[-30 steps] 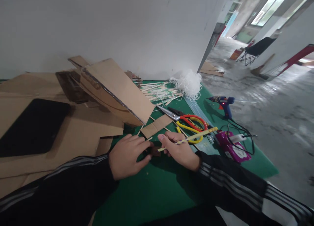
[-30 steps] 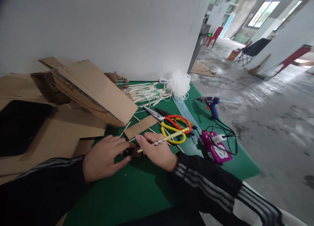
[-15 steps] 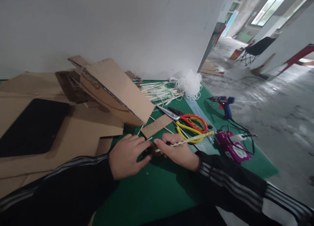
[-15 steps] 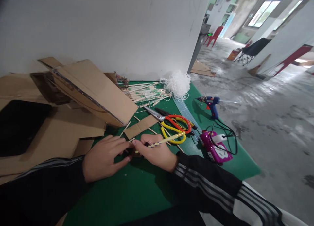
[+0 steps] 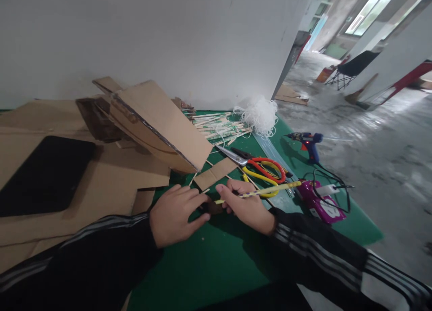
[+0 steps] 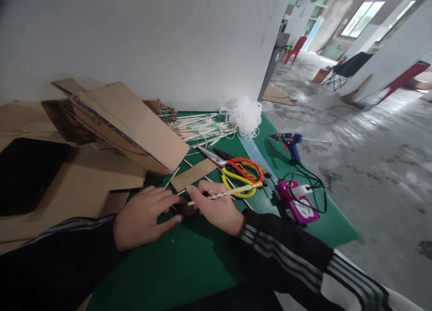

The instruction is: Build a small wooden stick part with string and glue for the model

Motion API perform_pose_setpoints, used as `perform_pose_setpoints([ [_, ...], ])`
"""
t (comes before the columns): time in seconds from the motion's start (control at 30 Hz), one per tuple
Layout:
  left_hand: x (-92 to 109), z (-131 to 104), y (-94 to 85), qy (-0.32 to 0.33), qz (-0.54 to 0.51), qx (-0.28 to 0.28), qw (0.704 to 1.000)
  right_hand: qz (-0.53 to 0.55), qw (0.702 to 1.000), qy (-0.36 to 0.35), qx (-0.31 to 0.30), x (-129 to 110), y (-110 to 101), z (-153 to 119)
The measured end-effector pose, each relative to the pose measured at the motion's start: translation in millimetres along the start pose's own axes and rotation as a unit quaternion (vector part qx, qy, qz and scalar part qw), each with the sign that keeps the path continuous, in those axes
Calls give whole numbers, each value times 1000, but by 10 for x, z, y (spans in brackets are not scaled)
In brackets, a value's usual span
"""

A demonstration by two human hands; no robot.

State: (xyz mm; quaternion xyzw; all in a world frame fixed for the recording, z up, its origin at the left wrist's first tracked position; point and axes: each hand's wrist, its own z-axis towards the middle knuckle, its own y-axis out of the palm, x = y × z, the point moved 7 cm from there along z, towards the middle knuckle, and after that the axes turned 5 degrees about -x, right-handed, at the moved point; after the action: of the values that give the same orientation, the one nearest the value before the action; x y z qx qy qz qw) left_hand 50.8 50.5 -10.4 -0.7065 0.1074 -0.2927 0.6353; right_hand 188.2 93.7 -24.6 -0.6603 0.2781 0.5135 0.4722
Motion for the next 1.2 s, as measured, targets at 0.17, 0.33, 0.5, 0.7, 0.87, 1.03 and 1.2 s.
perform_pose_setpoints([
  [0.17,-8,7,-17,-5,-17,-4,1000,55,996,48,43,64,-116,24],
  [0.33,-26,2,-21,-13,-24,14,1000,33,998,27,56,80,-136,44],
  [0.5,-16,-3,-8,-3,-14,18,1000,6,999,-4,31,33,-80,30],
  [0.7,-3,-3,-5,-2,1,13,1000,-27,999,-14,9,-1,-35,9],
  [0.87,-2,-8,-8,0,10,26,1000,-32,999,-12,-4,0,-7,8],
  [1.03,-4,-7,-5,1,10,24,1000,-39,999,-19,-2,9,2,19],
  [1.2,-1,-3,-21,-6,-1,25,1000,-45,998,-36,-7,17,14,20],
])
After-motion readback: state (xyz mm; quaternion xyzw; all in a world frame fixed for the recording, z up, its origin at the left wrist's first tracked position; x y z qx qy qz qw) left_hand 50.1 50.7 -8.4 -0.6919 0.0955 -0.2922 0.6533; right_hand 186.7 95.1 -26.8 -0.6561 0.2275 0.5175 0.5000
